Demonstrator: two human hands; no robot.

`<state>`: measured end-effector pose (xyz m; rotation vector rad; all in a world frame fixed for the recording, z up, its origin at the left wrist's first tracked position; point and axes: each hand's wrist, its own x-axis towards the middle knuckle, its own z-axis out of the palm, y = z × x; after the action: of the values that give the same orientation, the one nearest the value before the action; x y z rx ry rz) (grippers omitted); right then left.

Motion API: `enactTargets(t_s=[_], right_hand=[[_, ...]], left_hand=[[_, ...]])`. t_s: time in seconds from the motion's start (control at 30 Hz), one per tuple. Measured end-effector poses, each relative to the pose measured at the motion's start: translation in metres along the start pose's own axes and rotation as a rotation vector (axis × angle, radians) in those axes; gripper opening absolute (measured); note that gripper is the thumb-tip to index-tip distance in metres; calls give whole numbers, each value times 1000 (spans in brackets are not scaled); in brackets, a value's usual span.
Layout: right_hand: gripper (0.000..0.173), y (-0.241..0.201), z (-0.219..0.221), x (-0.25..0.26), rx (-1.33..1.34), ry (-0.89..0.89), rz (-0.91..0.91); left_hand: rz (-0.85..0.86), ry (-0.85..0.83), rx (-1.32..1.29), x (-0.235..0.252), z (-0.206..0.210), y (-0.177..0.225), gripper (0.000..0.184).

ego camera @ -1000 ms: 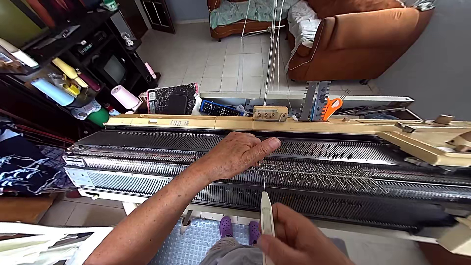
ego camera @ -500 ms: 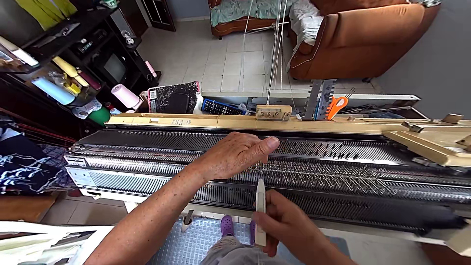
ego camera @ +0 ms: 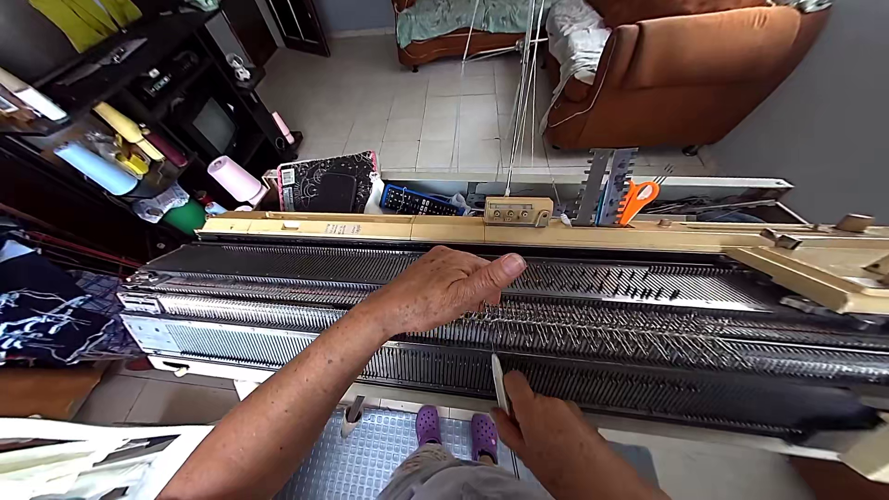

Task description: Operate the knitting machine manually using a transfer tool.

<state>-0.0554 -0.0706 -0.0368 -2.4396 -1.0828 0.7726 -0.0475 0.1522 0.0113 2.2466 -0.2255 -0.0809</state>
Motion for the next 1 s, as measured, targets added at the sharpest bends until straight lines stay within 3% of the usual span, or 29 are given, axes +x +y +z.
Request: enactTargets(t_s=[0.07, 0.1, 0.13, 0.27, 0.37, 0.47, 0.53, 0.63, 0.77, 0.83, 1.0], right_hand=[[22, 10, 19, 2, -52, 298, -135], [21, 14, 23, 5, 15, 354, -172], [21, 14, 23, 6, 156, 313, -176], [11, 3, -10, 7, 1075, -191, -3], [8, -7, -28, -4, 1358, -281, -14], [12, -13, -31, -17, 1108, -239, -96], [17, -5, -18, -9, 684, -129, -97], [31, -5, -6, 5, 148, -154, 42], [21, 0, 22, 7, -80, 296, -122], [20, 4, 25, 9, 127, 315, -159], [7, -5, -17, 16, 1264, -213, 5]], left_hand=[[12, 9, -7, 1, 1, -2, 66], [16, 12, -9, 1, 1, -2, 66], [18, 13, -8, 0, 1, -3, 66], [7, 17, -2, 0, 0, -2, 67], [4, 29, 8, 0, 1, -2, 65], [6, 32, 25, 1, 0, -3, 65], [35, 36, 11, 2, 1, -6, 66], [59, 8, -17, 1, -1, -8, 69], [92, 8, -16, -1, -2, -11, 72], [99, 1, 6, -2, -4, -11, 75], [2, -16, -55, -6, -8, -10, 74]])
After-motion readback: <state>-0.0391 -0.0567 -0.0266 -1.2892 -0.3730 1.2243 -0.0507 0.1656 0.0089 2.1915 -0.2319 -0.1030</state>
